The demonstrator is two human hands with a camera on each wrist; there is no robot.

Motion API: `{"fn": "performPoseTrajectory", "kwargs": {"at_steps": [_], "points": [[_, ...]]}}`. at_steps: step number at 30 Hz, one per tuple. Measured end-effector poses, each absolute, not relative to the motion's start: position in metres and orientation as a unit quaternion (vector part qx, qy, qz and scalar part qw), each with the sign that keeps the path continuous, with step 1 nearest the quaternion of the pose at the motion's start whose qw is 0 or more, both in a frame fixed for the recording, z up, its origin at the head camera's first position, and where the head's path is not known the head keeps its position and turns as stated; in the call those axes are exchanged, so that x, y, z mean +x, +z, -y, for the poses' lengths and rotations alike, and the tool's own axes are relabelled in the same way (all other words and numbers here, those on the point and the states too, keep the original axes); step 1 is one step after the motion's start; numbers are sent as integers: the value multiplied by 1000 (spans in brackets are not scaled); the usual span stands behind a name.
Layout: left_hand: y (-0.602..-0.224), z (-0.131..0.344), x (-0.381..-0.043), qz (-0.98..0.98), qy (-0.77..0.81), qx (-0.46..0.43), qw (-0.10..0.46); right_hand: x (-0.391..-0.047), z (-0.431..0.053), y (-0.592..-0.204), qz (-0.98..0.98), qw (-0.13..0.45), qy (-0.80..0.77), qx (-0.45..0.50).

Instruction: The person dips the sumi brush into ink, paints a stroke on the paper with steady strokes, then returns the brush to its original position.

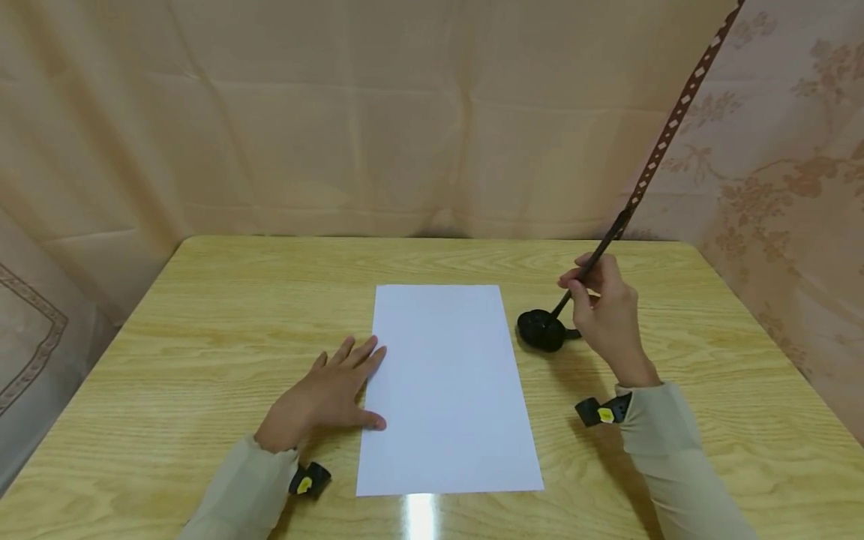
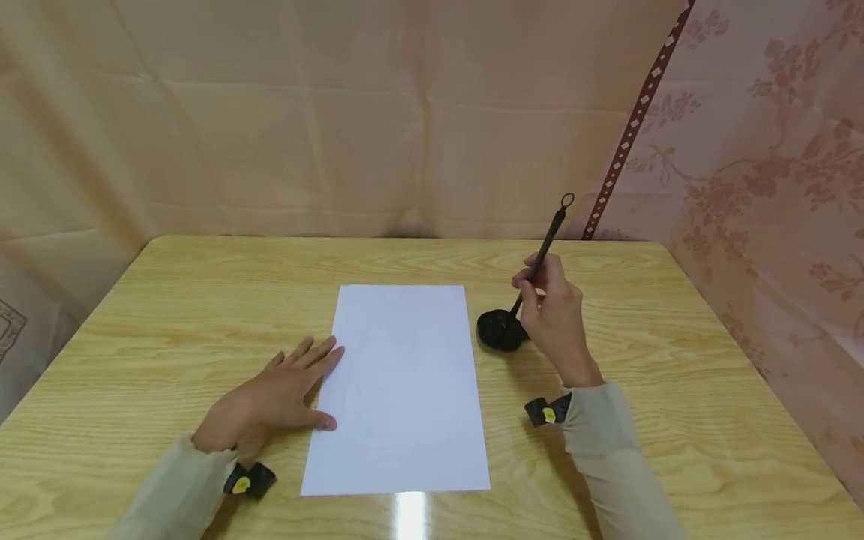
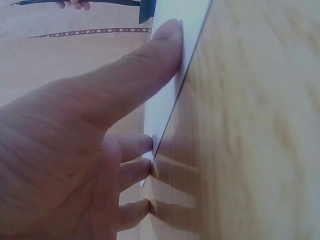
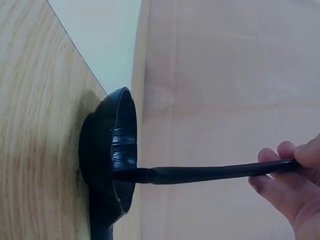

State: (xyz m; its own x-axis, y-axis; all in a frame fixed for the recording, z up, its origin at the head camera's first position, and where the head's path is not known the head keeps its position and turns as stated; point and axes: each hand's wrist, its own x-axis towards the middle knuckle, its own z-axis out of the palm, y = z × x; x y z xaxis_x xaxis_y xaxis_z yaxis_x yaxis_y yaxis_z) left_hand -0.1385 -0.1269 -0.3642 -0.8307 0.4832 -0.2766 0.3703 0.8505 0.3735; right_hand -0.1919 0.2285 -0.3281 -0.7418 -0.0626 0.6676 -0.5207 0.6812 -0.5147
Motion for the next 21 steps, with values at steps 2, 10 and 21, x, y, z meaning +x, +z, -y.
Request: {"fn": "performPoseTrajectory", "kwargs": {"at_steps": [2,10,21], "points": [[-364,127,-138,-945,153,226,183,-192,-229,-329,864,314,357,167],[-365,127,-138,-945,153,225,184,-192,-230,-328,860,325,359,160],[-365,128,-138,-943,157,230,182,-191,-229,-327,873,334,318,160]]}}
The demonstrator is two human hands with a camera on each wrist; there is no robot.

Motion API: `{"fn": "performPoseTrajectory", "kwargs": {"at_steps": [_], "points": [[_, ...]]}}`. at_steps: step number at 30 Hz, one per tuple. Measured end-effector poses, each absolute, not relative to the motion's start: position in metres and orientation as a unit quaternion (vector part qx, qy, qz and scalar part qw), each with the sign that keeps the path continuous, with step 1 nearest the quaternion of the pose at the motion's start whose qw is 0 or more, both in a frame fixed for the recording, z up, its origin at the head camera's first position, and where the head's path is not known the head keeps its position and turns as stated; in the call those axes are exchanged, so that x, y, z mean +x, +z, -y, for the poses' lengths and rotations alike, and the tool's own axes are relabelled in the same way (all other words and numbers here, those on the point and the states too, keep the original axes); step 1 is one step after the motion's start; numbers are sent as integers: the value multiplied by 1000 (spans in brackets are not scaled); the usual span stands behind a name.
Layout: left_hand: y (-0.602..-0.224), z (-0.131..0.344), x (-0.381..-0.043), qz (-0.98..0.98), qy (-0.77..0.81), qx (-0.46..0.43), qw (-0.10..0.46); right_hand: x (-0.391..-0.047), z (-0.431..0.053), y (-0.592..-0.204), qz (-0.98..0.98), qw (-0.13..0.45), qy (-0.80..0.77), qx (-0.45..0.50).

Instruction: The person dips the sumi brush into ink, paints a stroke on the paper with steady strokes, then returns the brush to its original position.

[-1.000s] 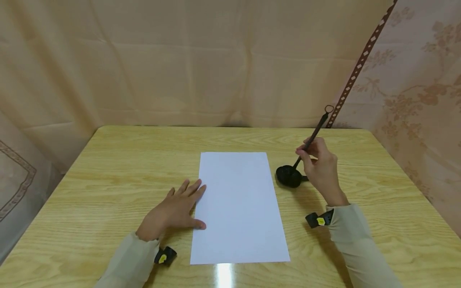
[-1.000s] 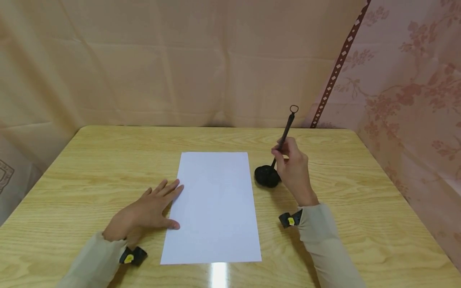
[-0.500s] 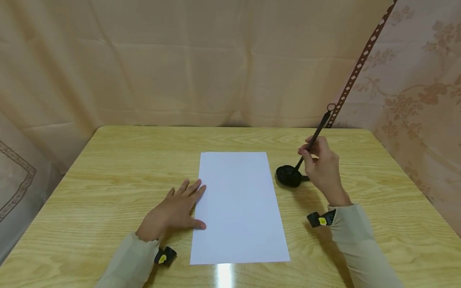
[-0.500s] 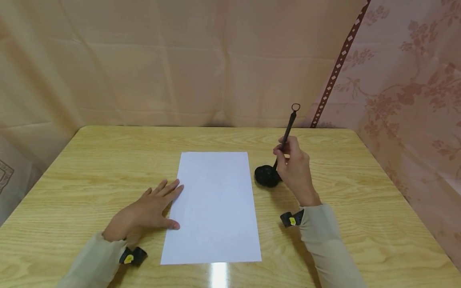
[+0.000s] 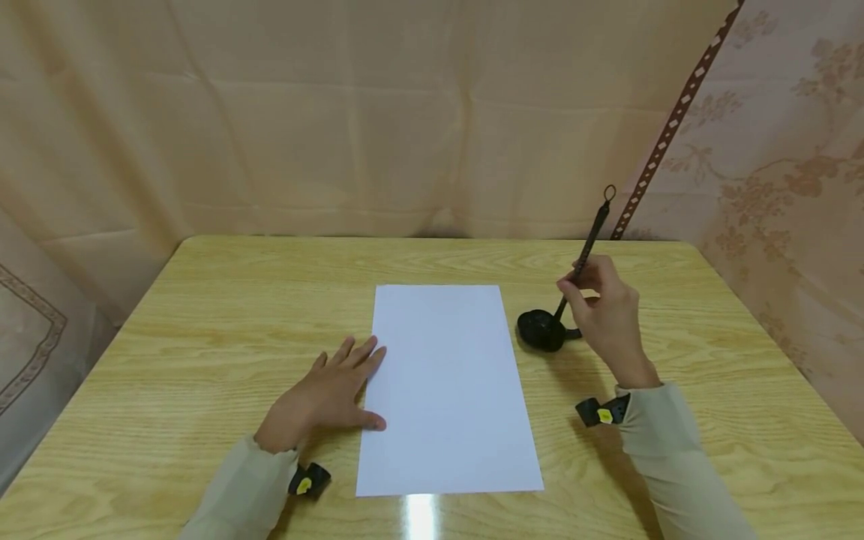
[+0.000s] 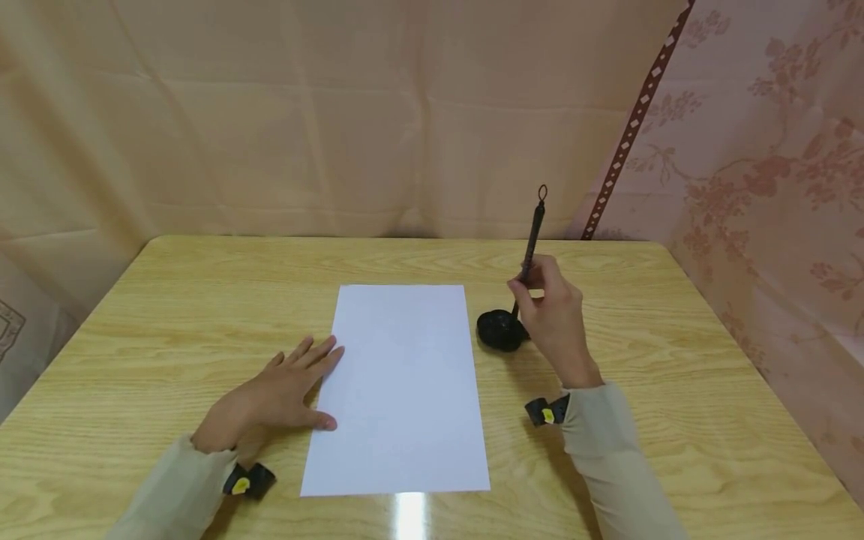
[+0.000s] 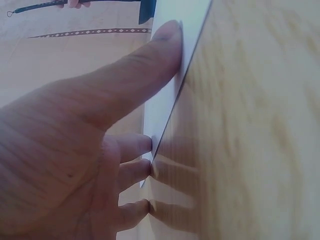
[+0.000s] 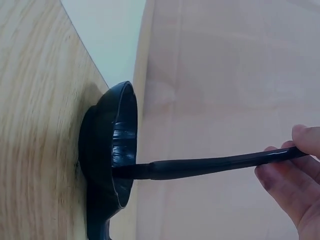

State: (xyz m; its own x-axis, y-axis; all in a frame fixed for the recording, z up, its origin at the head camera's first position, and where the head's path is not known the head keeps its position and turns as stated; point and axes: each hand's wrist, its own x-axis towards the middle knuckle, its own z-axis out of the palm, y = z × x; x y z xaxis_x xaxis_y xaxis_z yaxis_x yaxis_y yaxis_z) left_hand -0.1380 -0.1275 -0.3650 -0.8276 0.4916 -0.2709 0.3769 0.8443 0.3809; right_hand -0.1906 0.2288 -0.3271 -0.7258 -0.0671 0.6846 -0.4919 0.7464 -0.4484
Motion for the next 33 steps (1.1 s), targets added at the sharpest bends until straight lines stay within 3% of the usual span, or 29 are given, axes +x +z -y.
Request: {"fn": "performPoseTrajectory", "kwargs": {"at_steps": [24,33], "points": [[-367,126,-139,-945,150,225,185,-187,-226,-318,869,296,357,174],[-366,127,-140,-945,145,224,187,-190,-238,-320,869,311,351,156]]}}
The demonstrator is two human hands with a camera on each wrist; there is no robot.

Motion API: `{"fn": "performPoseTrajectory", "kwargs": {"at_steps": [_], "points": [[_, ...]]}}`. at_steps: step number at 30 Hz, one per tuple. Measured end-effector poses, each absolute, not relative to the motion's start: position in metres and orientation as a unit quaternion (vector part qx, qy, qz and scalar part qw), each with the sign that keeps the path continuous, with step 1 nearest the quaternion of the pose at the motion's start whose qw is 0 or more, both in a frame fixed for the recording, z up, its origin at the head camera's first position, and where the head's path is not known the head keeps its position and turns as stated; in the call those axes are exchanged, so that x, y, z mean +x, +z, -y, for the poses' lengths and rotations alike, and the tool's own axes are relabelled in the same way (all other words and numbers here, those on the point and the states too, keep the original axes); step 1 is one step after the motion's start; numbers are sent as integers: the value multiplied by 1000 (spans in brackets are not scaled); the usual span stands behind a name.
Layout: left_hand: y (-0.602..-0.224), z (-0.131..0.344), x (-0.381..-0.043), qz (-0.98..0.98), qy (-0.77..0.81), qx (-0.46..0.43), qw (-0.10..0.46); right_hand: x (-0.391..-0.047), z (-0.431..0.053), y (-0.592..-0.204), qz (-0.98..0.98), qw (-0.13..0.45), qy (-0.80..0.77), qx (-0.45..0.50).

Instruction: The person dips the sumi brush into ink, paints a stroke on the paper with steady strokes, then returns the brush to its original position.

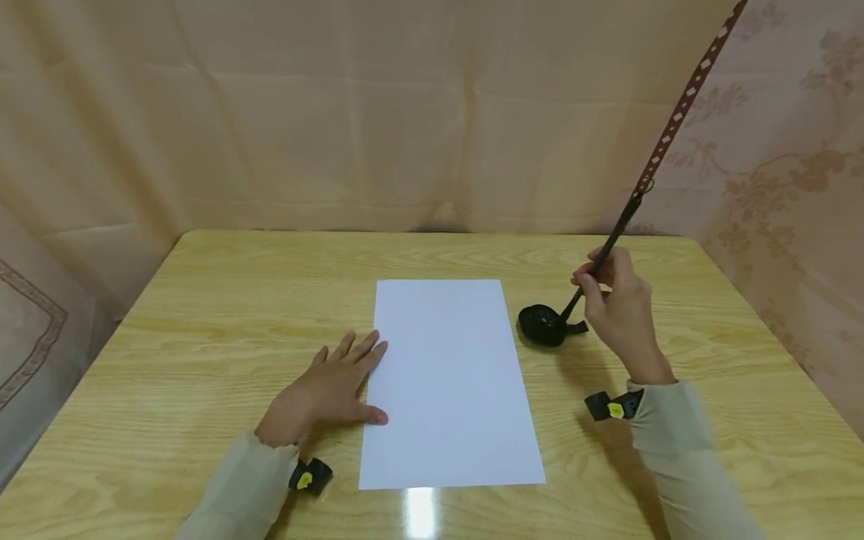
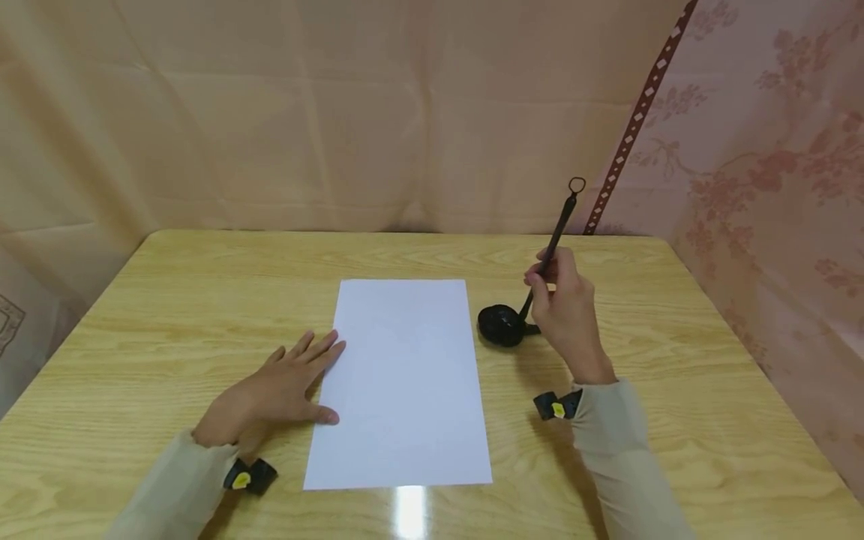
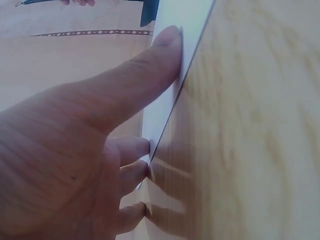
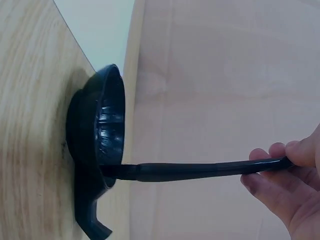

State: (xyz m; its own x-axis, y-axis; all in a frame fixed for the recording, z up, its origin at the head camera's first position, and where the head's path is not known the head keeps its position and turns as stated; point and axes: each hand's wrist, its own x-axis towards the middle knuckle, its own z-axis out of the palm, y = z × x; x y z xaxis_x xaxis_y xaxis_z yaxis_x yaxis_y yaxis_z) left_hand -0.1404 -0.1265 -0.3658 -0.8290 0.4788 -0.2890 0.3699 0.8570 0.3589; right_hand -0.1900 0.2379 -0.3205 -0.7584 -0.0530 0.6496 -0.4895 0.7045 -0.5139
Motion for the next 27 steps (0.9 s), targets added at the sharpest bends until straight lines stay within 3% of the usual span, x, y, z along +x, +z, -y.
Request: {"fn": "performPoseTrajectory", "kwargs": {"at_steps": [6,13,27], "points": [[-366,126,-142,-944,145,225,191,-189,-239,-315,862,338,345,157],[-368,127,-142,-943,148,224,195,-187,-236,-316,873,318,331,164],[-365,129,-142,-941,153,233,191,-187,-237,-312,869,334,331,154]]}}
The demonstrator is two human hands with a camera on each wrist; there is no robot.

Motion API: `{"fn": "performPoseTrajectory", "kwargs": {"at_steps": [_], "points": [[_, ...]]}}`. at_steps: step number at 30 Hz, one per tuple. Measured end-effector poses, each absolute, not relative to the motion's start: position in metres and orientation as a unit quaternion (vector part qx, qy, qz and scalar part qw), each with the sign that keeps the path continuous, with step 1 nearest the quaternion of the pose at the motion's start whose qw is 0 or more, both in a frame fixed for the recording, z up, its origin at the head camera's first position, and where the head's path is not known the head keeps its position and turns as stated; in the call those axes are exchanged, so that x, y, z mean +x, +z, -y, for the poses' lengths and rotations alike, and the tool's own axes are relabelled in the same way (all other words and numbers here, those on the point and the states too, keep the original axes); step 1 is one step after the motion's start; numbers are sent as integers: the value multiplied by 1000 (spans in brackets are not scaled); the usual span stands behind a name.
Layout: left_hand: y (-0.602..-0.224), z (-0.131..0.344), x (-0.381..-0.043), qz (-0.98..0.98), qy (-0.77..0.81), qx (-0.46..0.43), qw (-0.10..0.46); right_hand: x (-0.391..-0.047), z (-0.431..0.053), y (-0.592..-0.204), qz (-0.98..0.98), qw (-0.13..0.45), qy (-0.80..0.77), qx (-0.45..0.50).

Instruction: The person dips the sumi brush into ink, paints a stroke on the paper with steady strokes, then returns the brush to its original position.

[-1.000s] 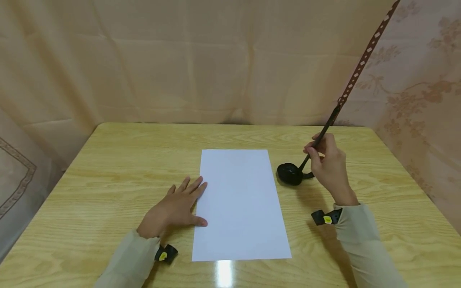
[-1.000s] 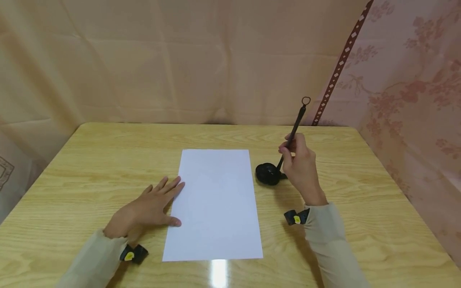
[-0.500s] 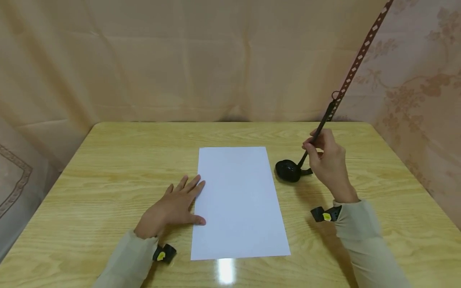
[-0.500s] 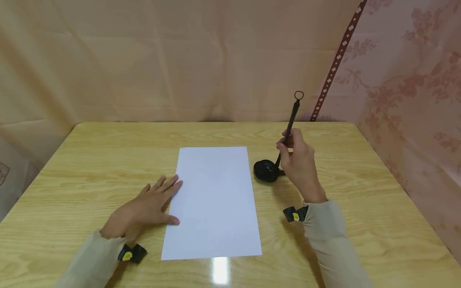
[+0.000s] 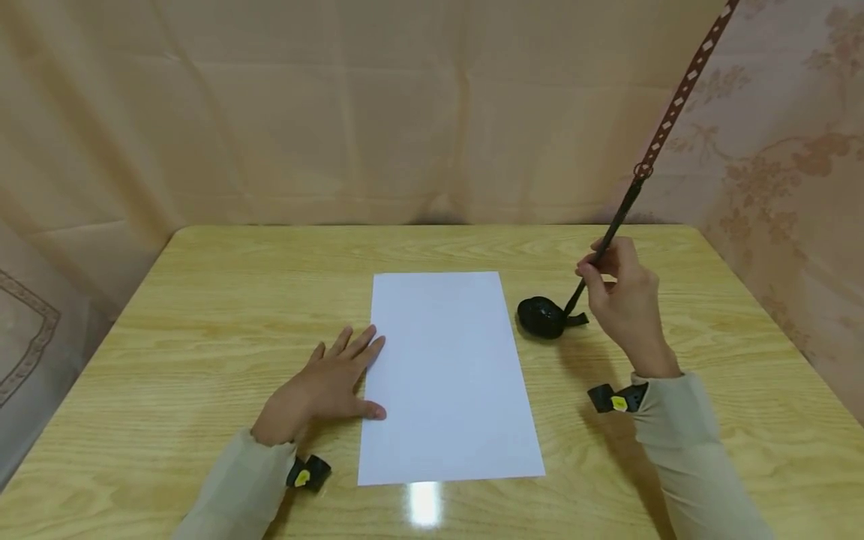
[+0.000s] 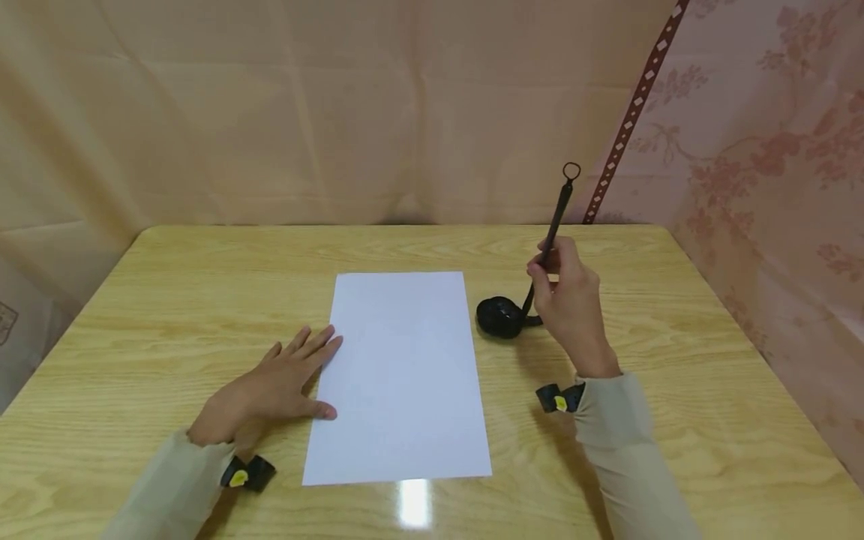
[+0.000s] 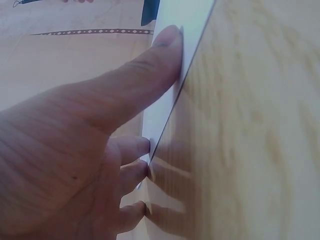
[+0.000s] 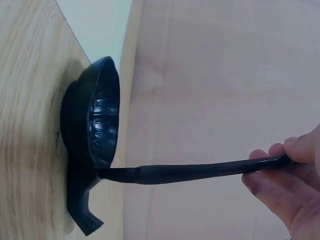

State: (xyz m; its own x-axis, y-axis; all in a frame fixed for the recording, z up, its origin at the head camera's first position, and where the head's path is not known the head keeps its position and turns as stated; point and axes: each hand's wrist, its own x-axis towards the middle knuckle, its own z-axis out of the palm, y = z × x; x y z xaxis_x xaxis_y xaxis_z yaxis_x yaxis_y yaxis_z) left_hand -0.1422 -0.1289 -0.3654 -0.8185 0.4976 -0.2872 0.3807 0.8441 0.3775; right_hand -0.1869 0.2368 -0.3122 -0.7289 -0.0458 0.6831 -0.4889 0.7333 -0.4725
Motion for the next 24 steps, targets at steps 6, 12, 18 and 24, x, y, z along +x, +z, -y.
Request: {"fn": "performPoseTrajectory", "kwargs": {"at_steps": [6,12,18,24], "points": [[-364,129,-142,-941,155,230,192,-187,-236,-310,858,342,350,154],[-364,129,-142,-940,158,233,192,-187,-236,-312,866,337,339,148],[-365,129,-142,-941,158,232,189,-188,-237,-313,859,346,344,154],[-366,129,-142,-941,157,233,188,-189,-237,-316,866,336,340,147]]}}
